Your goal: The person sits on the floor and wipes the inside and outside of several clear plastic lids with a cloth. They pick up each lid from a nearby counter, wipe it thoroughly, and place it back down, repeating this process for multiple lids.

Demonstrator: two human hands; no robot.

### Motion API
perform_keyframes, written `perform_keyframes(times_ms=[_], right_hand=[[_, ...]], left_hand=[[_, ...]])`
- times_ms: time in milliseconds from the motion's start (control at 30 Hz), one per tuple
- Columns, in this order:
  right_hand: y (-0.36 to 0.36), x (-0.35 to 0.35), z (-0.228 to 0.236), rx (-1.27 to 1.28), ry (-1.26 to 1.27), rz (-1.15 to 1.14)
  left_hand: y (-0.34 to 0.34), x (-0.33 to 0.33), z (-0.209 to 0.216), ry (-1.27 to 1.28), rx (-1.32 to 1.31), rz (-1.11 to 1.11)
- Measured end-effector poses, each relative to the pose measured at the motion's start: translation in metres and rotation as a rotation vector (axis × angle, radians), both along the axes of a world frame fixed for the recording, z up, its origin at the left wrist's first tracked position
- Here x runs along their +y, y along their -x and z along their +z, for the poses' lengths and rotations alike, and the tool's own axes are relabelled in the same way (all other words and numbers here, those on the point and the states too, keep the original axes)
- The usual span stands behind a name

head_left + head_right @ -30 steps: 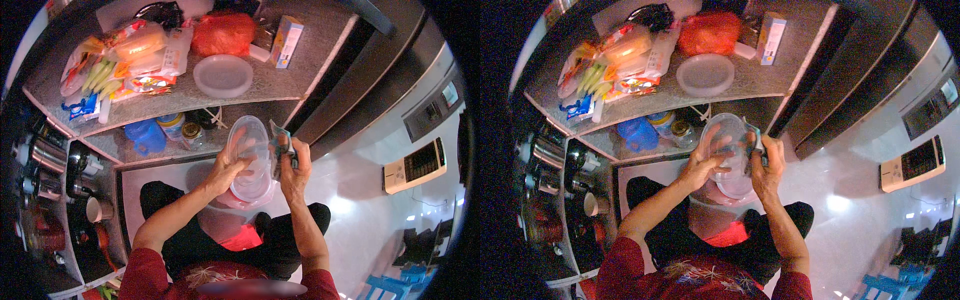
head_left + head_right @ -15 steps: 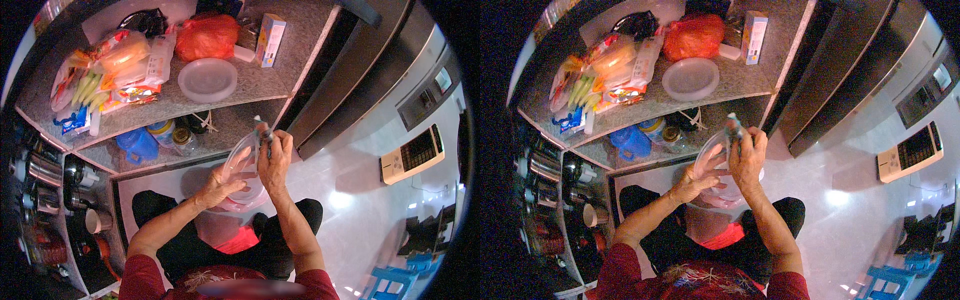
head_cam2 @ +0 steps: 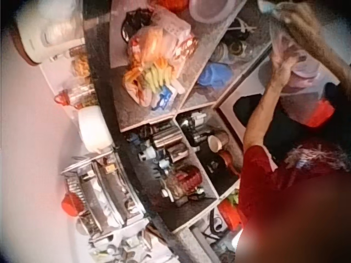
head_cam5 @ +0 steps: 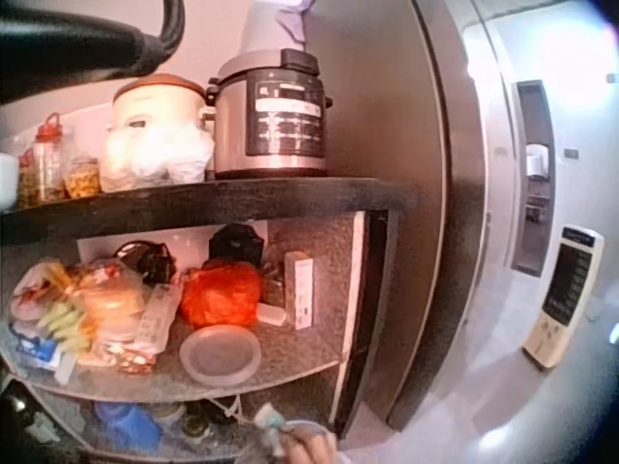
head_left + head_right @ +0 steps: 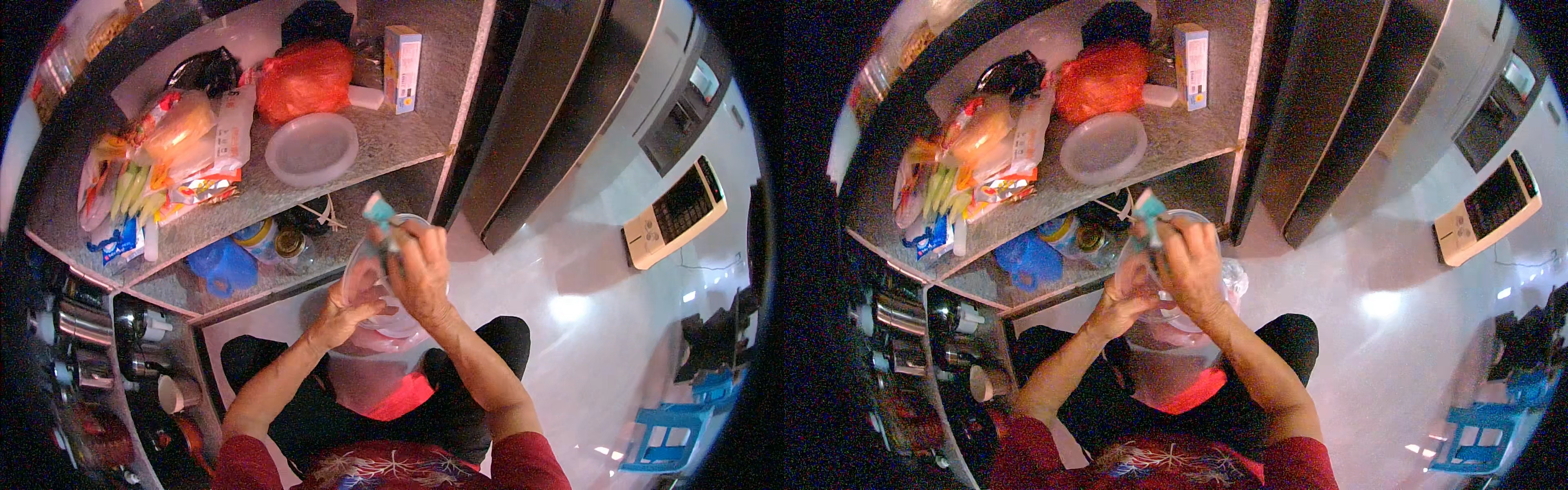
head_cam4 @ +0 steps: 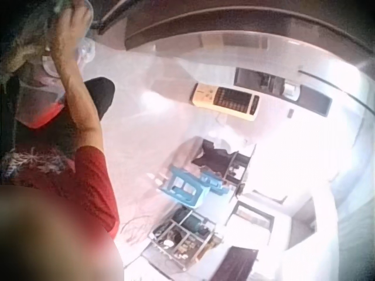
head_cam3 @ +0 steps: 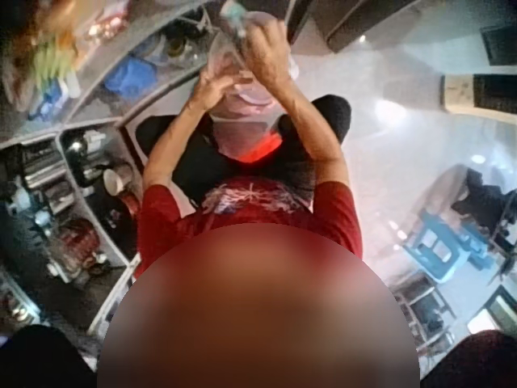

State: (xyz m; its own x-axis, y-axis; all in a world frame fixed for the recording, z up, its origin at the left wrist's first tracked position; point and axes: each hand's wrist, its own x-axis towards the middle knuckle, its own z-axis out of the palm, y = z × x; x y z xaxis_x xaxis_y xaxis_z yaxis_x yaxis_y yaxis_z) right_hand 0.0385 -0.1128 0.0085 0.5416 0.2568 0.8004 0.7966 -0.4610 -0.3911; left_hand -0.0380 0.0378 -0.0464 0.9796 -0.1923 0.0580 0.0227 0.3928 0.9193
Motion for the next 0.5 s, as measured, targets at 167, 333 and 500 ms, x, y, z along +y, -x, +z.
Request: perform_keyframes(times_ms=[167, 333, 500], right_hand=[[-0.023, -0.020, -0.016, 0.154, -0.179, -0.092], [-0.019, -0.023, -0.022, 0.445, -0.299, -0.111], [-0.018, -0.028, -0.023, 0.427, -0.238, -0.216]], left_hand=[[0.000, -0.003, 0.031, 0.141, -0.066, -0.124], [-0.002, -0.001, 0.028, 0.220, -0.096, -0.170], [-0.005, -0.008, 0.029, 0.138, 0.039, -0.175]])
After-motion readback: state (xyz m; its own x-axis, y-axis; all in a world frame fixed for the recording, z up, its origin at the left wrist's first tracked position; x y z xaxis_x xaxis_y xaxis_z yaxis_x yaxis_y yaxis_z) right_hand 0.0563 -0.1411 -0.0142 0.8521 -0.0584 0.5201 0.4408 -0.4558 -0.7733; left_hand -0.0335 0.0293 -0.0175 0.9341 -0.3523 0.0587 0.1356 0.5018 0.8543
